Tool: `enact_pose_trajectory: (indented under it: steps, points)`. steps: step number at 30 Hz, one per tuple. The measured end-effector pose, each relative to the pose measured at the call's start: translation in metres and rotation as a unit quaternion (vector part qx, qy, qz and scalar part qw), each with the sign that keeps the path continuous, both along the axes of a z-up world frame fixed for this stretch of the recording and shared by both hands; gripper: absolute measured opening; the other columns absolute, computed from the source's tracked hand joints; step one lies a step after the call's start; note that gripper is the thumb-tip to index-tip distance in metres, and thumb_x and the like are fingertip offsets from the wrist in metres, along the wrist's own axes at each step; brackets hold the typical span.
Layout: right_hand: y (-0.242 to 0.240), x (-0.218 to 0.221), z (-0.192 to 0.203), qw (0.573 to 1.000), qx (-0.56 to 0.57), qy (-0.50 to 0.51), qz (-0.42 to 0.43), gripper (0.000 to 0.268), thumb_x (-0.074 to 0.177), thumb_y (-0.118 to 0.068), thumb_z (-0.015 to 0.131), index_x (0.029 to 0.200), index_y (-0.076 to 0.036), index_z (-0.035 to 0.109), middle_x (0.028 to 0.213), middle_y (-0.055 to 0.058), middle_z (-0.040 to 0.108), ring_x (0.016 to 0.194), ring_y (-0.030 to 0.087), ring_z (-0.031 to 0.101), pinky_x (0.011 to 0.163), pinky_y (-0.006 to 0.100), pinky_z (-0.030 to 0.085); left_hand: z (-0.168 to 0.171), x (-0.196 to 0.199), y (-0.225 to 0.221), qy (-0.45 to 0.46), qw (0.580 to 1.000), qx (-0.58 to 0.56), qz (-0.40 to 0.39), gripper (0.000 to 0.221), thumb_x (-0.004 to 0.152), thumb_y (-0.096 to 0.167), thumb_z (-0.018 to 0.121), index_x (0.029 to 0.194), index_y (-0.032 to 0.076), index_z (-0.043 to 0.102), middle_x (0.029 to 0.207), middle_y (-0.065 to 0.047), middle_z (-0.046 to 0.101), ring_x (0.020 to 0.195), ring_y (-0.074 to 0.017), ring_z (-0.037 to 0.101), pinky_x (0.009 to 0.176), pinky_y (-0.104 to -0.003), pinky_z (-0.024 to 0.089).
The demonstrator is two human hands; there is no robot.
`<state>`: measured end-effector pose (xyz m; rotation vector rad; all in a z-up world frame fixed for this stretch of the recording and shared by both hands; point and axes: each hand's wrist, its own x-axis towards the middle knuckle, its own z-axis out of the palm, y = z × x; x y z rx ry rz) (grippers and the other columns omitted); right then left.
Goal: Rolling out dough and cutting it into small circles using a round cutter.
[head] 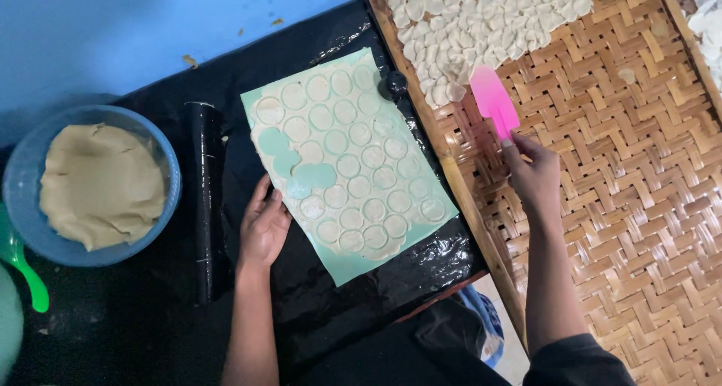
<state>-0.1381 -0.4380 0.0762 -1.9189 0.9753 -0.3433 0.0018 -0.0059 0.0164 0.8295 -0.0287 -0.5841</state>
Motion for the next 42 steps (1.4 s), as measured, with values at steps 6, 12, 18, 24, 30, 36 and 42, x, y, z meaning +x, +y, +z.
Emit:
enact_pose_trajectory:
  steps: [6,12,18,24,30,36,42]
  points:
    - [-0.018,-0.012,-0.038,0.994,-0.100,-0.007,0.040,0.038,0.103,-0.027,0.072,0.130,-0.001,0.073,0.099,0.012,0.077,0.078,0.010,0.067,0.066,0.025,0.051,0.002,-0.001,0.000,0.000,1.000,-0.006,-0.001,0.051,0.107,0.013,0.051,0.155,0.003,0.038,0.148,-0.012,0.054,0.137,-0.0238,0.052,0.117,-0.042,0.039]
    - [0.000,-0.007,-0.009,0.979,-0.177,0.098,0.018,0.035,0.102,-0.026,0.069,0.130,-0.005,0.072,0.101,0.018,0.077,0.074,0.021,0.073,0.062,0.032,0.056,-0.007,0.001,0.001,0.003,1.000,-0.013,-0.004,0.052,0.107,0.013,0.052,0.156,0.003,0.038,0.147,-0.013,0.054,0.136,-0.0238,0.052,0.117,-0.041,0.039]
    - [0.011,-0.007,0.001,0.921,-0.358,0.142,0.060,0.032,0.105,-0.019,0.069,0.134,-0.007,0.073,0.095,0.018,0.074,0.069,0.028,0.070,0.058,0.041,0.055,0.004,0.000,-0.002,-0.001,1.000,-0.006,-0.001,0.053,0.107,0.015,0.052,0.156,0.002,0.037,0.149,-0.011,0.053,0.138,-0.0232,0.052,0.118,-0.042,0.038]
    - [0.056,-0.017,0.034,0.900,-0.417,0.090,0.089,0.035,0.101,-0.008,0.069,0.136,-0.003,0.072,0.102,0.023,0.068,0.082,0.038,0.068,0.070,0.048,0.054,0.003,-0.001,0.005,-0.003,0.999,-0.028,-0.029,0.068,0.101,0.011,0.057,0.162,0.006,0.027,0.140,-0.016,0.060,0.136,-0.0247,0.053,0.116,-0.044,0.040]
    - [0.123,-0.021,0.024,0.973,-0.187,0.022,0.132,0.035,0.103,-0.018,0.068,0.135,-0.003,0.069,0.082,0.016,0.071,0.065,0.022,0.067,0.059,0.038,0.052,0.006,0.008,0.001,0.010,0.997,-0.058,-0.040,0.071,0.102,0.004,0.054,0.166,0.005,0.023,0.138,-0.017,0.062,0.133,-0.0245,0.057,0.116,-0.042,0.040]
    - [0.183,-0.006,0.033,0.975,-0.081,0.083,0.188,0.038,0.096,-0.017,0.070,0.133,-0.008,0.070,0.065,0.016,0.066,0.052,0.020,0.054,0.050,0.036,0.046,0.003,0.010,-0.004,-0.003,0.994,-0.108,-0.032,0.065,0.108,0.014,0.052,0.165,0.002,0.024,0.157,-0.010,0.048,0.145,-0.0202,0.047,0.123,-0.037,0.034]
    - [0.190,-0.007,0.021,0.960,-0.124,0.041,0.249,0.038,0.091,-0.015,0.072,0.128,-0.005,0.070,0.075,0.017,0.069,0.052,0.020,0.062,0.055,0.035,0.052,0.005,0.009,-0.005,-0.004,0.991,-0.130,-0.029,0.060,0.113,0.029,0.044,0.163,0.000,0.029,0.161,-0.011,0.044,0.149,-0.0224,0.042,0.125,-0.040,0.032]
